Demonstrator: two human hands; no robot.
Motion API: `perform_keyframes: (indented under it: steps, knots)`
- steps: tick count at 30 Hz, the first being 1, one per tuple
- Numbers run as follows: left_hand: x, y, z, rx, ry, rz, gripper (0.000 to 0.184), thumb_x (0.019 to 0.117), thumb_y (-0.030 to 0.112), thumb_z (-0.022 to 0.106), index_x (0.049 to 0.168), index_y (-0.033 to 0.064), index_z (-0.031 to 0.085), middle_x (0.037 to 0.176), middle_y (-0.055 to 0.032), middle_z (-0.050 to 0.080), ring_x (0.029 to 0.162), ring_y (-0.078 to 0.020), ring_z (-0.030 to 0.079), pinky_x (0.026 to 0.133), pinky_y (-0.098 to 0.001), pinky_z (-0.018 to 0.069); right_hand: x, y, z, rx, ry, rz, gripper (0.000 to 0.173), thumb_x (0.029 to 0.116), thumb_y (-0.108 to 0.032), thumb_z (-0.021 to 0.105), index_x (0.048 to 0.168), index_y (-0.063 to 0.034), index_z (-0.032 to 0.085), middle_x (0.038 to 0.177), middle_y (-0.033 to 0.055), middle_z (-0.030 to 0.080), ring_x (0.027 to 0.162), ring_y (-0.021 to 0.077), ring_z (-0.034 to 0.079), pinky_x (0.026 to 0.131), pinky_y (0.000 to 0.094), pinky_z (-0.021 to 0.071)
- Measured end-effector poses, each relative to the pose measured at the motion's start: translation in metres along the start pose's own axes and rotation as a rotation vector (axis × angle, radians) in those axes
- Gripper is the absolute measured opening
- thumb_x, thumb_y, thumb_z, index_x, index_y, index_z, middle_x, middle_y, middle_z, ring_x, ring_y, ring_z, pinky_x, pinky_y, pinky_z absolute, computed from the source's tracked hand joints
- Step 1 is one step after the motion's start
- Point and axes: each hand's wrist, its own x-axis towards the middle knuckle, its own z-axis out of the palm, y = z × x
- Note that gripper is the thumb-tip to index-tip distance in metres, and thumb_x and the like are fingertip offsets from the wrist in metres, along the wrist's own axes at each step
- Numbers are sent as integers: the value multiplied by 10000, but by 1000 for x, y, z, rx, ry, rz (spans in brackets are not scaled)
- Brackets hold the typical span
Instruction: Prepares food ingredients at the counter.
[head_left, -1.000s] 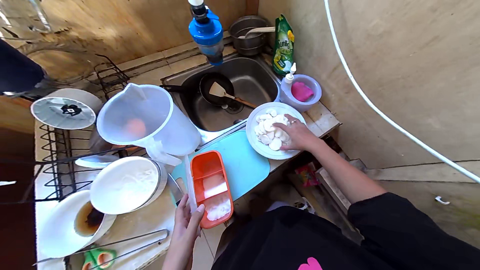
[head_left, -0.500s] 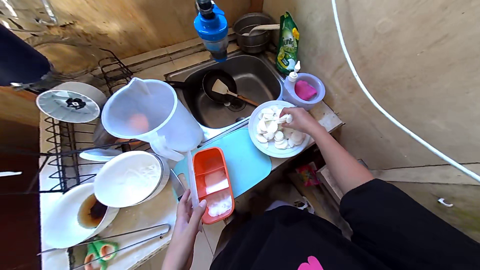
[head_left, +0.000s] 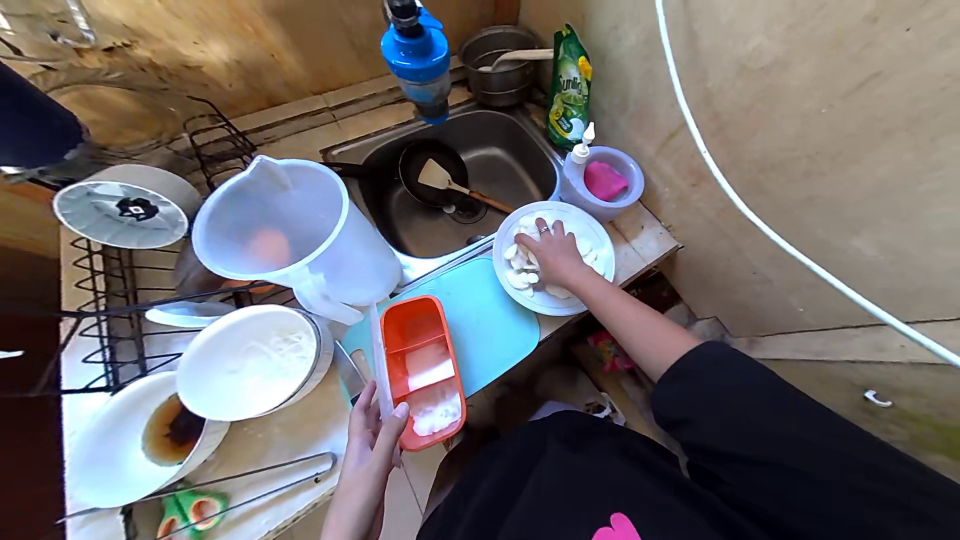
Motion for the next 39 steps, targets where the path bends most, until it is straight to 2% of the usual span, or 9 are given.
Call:
perform_keyframes:
  steps: [5, 9, 13, 17, 19, 24, 32, 36, 39]
  knots:
    - [0, -1, 0, -29, 15, -7, 859, 915, 392, 568, 1617, 109, 161, 1538, -172, 414, 1271, -226, 557, 937, -409, 537, -5, 11, -11, 60, 79, -59, 514, 854, -143, 817, 1342, -168, 659, 1523, 272, 443, 1305, 551, 469, 902, 666, 508]
    - [2, -2, 0, -33, 15, -8, 870, 906, 408, 581, 1618, 116, 176, 1540, -168, 413, 1287, -236, 549, 950, -425, 536, -4, 42, -29, 273, 119, -157, 335, 872, -238, 820, 1152, -79, 724, 1357, 270, 572, 1161, 475, 607, 917, 658, 515]
    - [2, -2, 0, -41, 15, -12, 886, 898, 411, 592, 1619, 120, 165, 1533, -159, 419, 1278, -226, 556, 943, -410, 545, -18, 63, -46, 389, 85, -171, 581, 872, -380, 828, 1347, -93, 658, 1400, 234, 579, 1283, 420, 565, 1049, 643, 458]
    - [1, 0, 0, -37, 13, -20, 872, 906, 392, 582, 1619, 120, 159, 1536, -167, 413, 1283, -227, 549, 945, -413, 539, -47, 64, -34, 263, 29, 19, 950, 766, -409, 912, 1560, -189, 439, 1545, 309, 409, 1319, 526, 500, 1021, 704, 440]
    - [2, 0, -1, -28, 10, -18, 876, 904, 399, 581, 1620, 121, 161, 1544, -172, 405, 1292, -231, 545, 951, -416, 537, -56, 53, -17, 222, -31, 115, 1058, 759, -386, 921, 1622, -249, 324, 1630, 309, 260, 1436, 558, 339, 1087, 710, 376]
    - [1, -1, -1, -22, 9, -5, 876, 905, 397, 579, 1617, 108, 159, 1541, -177, 402, 1284, -230, 554, 955, -411, 544, -47, 27, 11, 199, 86, 238, 900, 829, -195, 834, 1596, -256, 368, 1627, 306, 239, 1407, 565, 347, 1025, 654, 444]
    - [2, -2, -3, -22, 6, -13, 869, 894, 403, 582, 1612, 122, 182, 1545, -168, 405, 1265, -227, 564, 932, -401, 544, -50, 37, -3, 318, 324, 126, 474, 844, 102, 723, 1287, -58, 674, 1349, 317, 564, 1167, 516, 605, 951, 636, 518]
    - [2, -1, -2, -24, 3, -11, 876, 898, 412, 591, 1614, 122, 178, 1526, -163, 424, 1246, -216, 578, 920, -388, 552, -50, 24, -23, 313, 296, 77, 454, 880, -1, 746, 1320, -68, 654, 1341, 278, 592, 1152, 476, 631, 942, 626, 526]
    - [1, -1, -2, -24, 2, -15, 877, 904, 418, 585, 1616, 120, 170, 1534, -163, 418, 1253, -219, 575, 926, -398, 552, -43, 8, -20, 290, 190, 45, 673, 844, -235, 845, 1456, -174, 571, 1539, 256, 442, 1340, 529, 468, 980, 698, 469]
